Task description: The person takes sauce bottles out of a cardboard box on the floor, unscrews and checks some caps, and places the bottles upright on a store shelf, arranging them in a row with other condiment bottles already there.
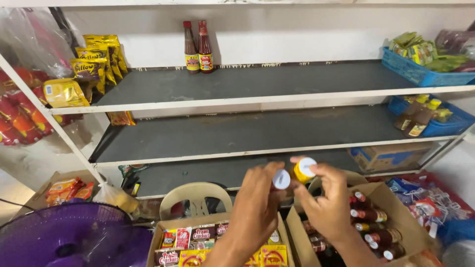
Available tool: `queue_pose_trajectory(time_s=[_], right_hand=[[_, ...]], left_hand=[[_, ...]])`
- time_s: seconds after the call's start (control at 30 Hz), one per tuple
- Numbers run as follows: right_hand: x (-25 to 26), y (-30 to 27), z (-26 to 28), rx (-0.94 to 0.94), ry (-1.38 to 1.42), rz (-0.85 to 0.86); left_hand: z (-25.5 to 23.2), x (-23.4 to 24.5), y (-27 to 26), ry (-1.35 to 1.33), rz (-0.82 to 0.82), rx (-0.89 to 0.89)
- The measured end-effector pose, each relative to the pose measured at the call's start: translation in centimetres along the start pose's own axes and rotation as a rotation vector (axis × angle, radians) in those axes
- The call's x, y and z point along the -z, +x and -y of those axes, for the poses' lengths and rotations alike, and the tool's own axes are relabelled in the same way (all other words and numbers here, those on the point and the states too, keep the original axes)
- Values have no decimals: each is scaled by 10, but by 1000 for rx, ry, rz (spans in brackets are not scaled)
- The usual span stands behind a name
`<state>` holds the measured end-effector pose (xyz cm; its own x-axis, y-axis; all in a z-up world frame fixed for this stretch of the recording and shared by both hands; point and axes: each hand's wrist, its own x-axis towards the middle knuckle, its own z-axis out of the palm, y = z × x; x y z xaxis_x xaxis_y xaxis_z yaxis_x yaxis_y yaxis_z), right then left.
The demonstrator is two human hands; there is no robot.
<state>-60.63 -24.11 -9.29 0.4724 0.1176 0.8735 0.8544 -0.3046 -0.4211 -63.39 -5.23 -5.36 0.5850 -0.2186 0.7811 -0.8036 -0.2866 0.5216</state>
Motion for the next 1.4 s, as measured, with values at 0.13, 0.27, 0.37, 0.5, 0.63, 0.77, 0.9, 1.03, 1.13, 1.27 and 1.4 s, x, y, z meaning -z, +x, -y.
queue_pose_trajectory(time_s=[0.13, 0.27, 0.37, 0.5, 0.63, 0.77, 0.9, 1.03, 1.13, 1.27, 1.4], right_hand=[[25, -90, 32, -201, 70, 17], [44, -162, 50, -342, 68, -3], [58, -205, 67, -368, -4, -14], [78, -257, 85, -529, -45, 9], [93, -322, 79, -780, -87, 28], [95, -366, 68, -649, 135, -41], [92, -414, 55, -603, 115, -97], [98, -398, 79, -721, 143, 22], [108, -354, 112, -866, 67, 60], [111, -305, 142, -1037, 38, 68], [109, -296, 149, -991, -14, 28]], left_hand=[[-35, -30, -71, -49, 44, 123], [-51, -63, -131, -115, 59, 294], [-78, -78, -161, -114, 31, 350], [-96, -100, -202, -154, 54, 528], [-74, -129, -264, -153, 70, 437], [-15, -169, -343, -106, 105, 449], [77, -225, -430, -277, 514, 533], [22, -204, -416, -85, 387, 495], [-43, -165, -354, -105, 263, 482], [-80, -133, -295, -237, 345, 599], [-85, -122, -270, -282, 428, 550]])
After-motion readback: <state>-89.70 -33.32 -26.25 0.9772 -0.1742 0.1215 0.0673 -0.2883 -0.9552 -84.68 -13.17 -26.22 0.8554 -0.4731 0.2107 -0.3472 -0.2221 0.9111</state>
